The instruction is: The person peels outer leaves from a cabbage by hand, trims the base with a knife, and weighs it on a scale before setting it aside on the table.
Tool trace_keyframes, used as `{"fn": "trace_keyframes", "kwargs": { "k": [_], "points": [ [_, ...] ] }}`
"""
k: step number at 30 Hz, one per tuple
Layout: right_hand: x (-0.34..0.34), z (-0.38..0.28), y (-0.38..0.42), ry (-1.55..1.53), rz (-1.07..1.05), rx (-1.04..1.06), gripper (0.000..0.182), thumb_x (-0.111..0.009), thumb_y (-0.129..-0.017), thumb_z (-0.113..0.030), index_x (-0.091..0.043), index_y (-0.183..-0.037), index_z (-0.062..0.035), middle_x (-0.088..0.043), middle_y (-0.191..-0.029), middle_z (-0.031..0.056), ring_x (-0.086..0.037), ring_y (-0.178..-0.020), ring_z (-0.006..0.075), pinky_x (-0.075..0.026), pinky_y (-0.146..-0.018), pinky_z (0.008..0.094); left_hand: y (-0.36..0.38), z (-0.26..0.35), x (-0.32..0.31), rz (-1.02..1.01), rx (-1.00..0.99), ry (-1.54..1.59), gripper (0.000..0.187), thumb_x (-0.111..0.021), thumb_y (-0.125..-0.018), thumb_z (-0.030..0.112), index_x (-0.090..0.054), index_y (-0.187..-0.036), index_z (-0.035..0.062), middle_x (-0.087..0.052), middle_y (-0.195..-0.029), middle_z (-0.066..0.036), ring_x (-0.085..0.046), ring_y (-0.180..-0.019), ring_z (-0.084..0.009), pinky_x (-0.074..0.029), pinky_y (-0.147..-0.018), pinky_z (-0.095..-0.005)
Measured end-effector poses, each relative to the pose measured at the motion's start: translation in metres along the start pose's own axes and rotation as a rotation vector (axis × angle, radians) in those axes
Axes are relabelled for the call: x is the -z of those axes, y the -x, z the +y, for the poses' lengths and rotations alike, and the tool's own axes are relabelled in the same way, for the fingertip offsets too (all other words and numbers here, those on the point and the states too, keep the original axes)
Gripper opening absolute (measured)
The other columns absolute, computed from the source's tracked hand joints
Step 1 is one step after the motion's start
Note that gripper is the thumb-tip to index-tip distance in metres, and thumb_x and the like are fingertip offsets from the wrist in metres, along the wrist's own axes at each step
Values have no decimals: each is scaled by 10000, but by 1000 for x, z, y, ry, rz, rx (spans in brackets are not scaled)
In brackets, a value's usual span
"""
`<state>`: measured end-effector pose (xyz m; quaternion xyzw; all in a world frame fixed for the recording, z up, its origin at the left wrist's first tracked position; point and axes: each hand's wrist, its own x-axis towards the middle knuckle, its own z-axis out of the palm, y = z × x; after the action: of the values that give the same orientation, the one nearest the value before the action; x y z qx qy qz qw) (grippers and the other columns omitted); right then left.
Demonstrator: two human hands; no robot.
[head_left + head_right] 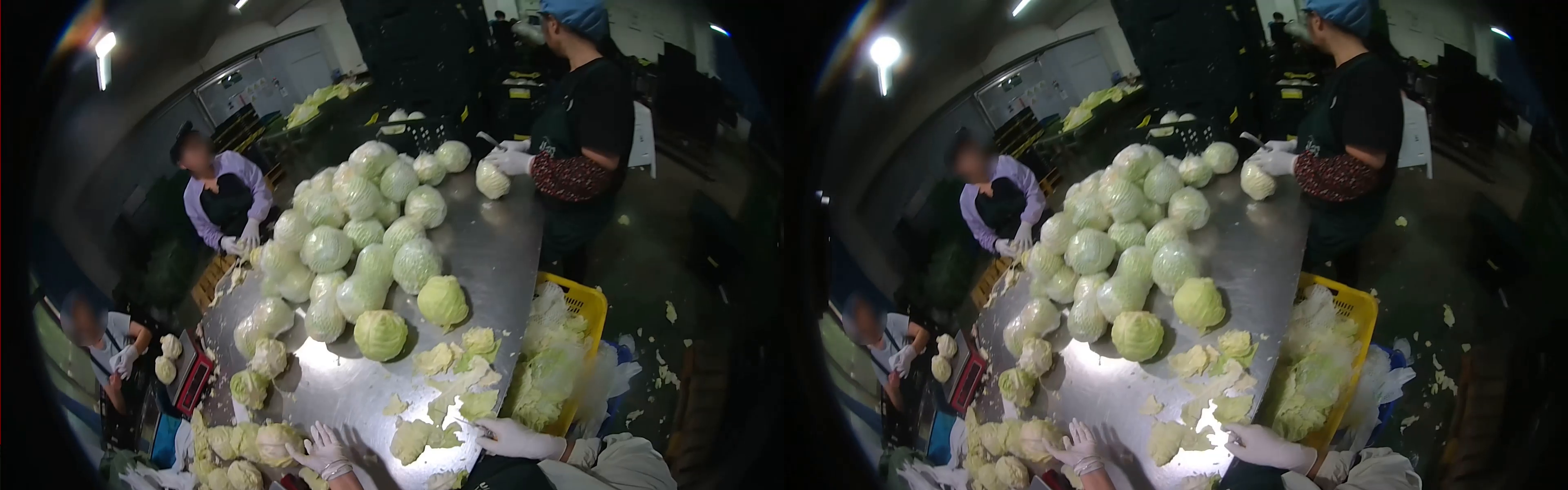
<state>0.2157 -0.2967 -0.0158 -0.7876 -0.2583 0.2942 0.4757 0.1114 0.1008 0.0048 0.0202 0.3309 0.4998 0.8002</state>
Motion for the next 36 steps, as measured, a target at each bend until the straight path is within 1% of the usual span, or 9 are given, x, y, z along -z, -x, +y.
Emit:
{"fn": "trace_keyframes", "kwargs": {
  "k": [4, 5, 6, 10, 16, 24, 26, 27, 36],
  "points": [
    [-29, 33, 3, -98, 20, -25, 459, -647, -987, -324, -554, -1293, 4, -655, -891, 107, -633, -775, 167, -528, -692, 336, -15, -87, -44, -419, 18, -809, 950, -777, -871, 394, -223, -1616, 194, -280, -1637, -148, -438, -1397, -341, -420, -1088, -503],
    [-57, 61, 0, -678, -1, 58, 856, -515, -849, 149, -276, -1626, -120, -489, -1502, 114, -454, -1359, 232, -413, -1090, 356, -16, -110, -59, -599, -106, -1103, 895, -787, -888, 306, -265, -1602, 169, -301, -1615, -172, -427, -1395, -319, -425, -1086, -469],
    [-99, 78, -24, -1466, 256, -478, 395, -434, -1084, -234, -516, -1442, -88, -604, -1313, 100, -548, -1208, 265, -467, -1044, 396, -16, -135, -78, -665, -119, -1159, 868, -802, -867, 140, -312, -1583, 112, -311, -1596, -178, -405, -1394, -308, -372, -1135, -458],
    [-72, 36, 7, -1477, 5, -276, 441, -462, -1052, -148, -458, -1491, -112, -600, -1231, 70, -522, -1064, 211, -440, -914, 351, -106, -215, -95, -991, -401, -1406, 1190, -985, -593, 193, -317, -1557, -7, -388, -1491, -202, -409, -1378, -338, -353, -1172, -433],
    [-60, 24, 30, -1522, -58, -215, 594, -504, -1003, -18, -370, -1566, -148, -594, -1109, 24, -483, -848, 131, -400, -718, 284, -117, -222, -68, -1007, -418, -1308, 1198, -972, -550, 209, -322, -1533, -8, -385, -1475, -195, -417, -1371, -335, -352, -1171, -420],
    [-27, 5, 37, -757, 37, -237, 738, -550, -986, 8, -290, -1635, -230, -522, -886, -5, -465, -644, 92, -441, -578, 253, 12, -153, 10, -870, -225, -1270, 1156, -947, -579, 176, -290, -1510, -25, -398, -1452, -194, -434, -1347, -322, -359, -1171, -444],
    [-33, 28, 23, -438, 54, -83, 317, -564, -1059, -246, -534, -1280, -21, -565, -822, -2, -577, -714, 68, -496, -640, 270, 44, -118, 41, -828, -235, -1349, 1152, -932, -590, 173, -279, -1518, -29, -391, -1469, -192, -435, -1352, -313, -374, -1161, -446],
    [-29, 31, 19, -254, 23, -120, 432, -570, -1014, -210, -498, -1401, -33, -647, -877, 150, -622, -760, 236, -533, -729, 372, 72, -96, 40, -890, -286, -1519, 1184, -955, -571, 243, -287, -1509, -32, -394, -1443, -194, -439, -1336, -323, -379, -1151, -454],
    [-56, 19, -5, 28, -218, 67, 333, -606, -977, -191, -504, -1198, 36, -606, -939, 253, -645, -853, 423, -519, -761, 479, 147, -31, 86, -885, -467, -2009, 1344, -1023, -480, 380, -264, -1505, -42, -342, -1367, -220, -417, -1297, -390, -373, -1135, -464]
  ]
}}
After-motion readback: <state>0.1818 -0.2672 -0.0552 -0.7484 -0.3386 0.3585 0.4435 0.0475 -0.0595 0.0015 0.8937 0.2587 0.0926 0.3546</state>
